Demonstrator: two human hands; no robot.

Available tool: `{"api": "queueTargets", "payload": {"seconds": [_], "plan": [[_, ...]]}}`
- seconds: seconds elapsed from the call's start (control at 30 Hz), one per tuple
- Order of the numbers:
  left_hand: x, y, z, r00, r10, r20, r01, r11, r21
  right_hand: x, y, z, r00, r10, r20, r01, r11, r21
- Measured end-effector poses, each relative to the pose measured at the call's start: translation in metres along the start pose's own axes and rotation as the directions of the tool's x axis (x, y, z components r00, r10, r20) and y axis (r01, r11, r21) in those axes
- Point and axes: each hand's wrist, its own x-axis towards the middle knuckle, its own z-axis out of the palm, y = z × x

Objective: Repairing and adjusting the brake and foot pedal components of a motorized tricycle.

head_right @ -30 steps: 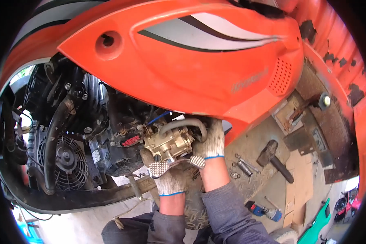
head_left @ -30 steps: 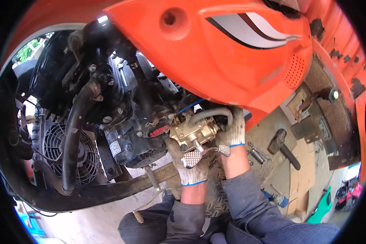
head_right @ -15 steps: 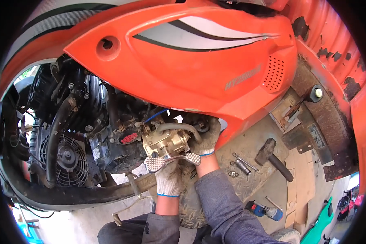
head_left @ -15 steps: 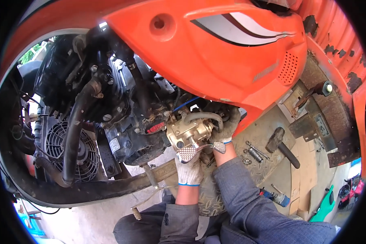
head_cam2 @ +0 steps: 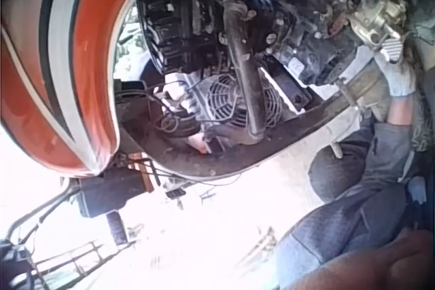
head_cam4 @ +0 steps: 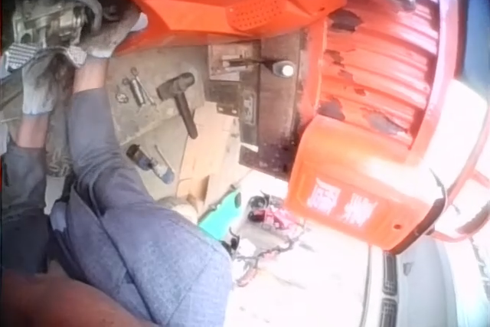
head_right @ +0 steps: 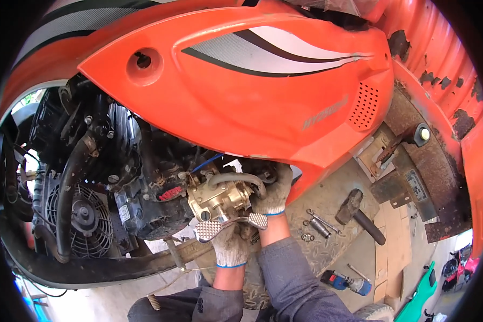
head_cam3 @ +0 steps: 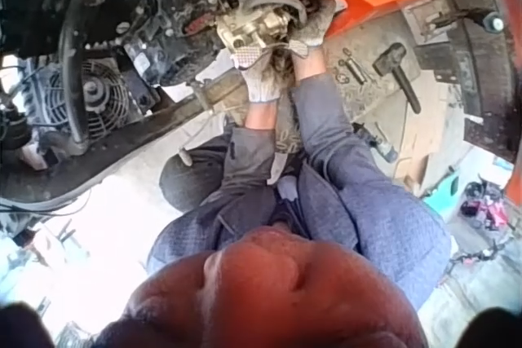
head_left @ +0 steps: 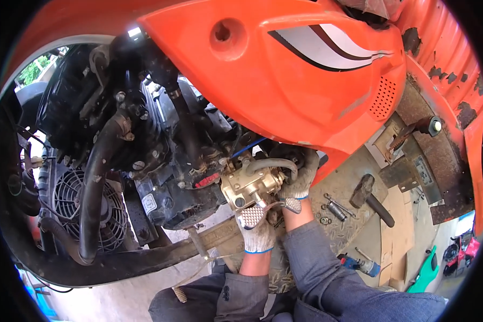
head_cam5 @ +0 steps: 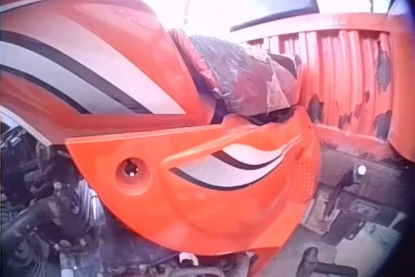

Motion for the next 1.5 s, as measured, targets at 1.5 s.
{"api": "queueTargets", "payload": {"seconds": [1.5], "plan": [[-0.006, 0.063, 0.004, 0.983, 0.005, 0.182, -0.088, 0.889, 0.449, -0.125, 0.001, -0.013, 0.994, 0.104, -0.038, -0.097, 0.650, -0.754]]}}
